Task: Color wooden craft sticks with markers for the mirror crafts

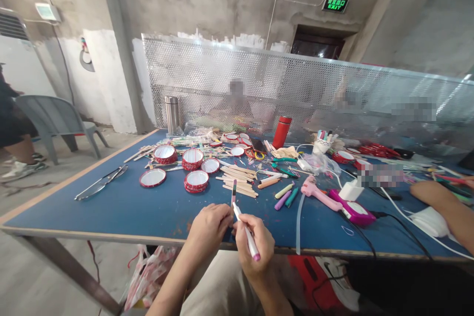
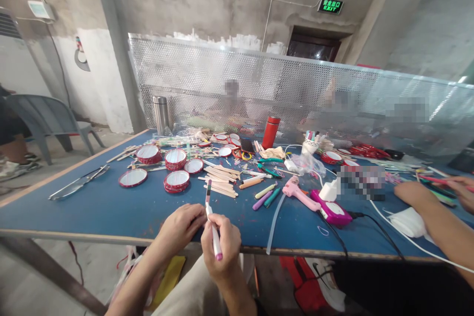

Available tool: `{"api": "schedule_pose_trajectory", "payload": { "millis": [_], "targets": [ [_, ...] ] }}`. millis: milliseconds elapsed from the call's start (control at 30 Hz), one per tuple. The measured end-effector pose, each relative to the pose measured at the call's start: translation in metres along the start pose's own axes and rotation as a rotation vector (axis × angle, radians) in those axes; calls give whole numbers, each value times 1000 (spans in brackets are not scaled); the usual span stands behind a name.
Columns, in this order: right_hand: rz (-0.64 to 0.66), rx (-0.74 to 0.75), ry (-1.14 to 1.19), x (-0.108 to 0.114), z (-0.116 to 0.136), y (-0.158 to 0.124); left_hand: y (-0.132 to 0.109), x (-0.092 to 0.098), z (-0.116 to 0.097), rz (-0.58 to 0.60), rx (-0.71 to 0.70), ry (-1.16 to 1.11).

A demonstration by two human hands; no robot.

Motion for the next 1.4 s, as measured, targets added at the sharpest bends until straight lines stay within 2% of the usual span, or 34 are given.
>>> {"api": "schedule_pose_trajectory", "payload": {
  "millis": [567, 900, 1167, 1400],
  "targets": [
    [-6, -17, 7, 1, 0, 0, 0, -1, 1, 3, -6, 15],
    [46, -13, -1, -2, 1, 2, 1, 0, 0, 11, 15, 17],
    [-37, -70, 13, 1, -6, -4, 1, 0, 0, 40, 26, 38],
    [1, 4, -4, 0, 2, 0, 1, -2, 1, 18, 13, 10]
  ]
}}
Point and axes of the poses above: each hand's wrist, its own y-axis towards the middle knuckle, its own x-axis out of the back of the hand, z = x × y, the point moved 7 cm from there along y, towards the middle knuckle, and after that the axes turned 12 degrees about y, right-handed, at the moved point
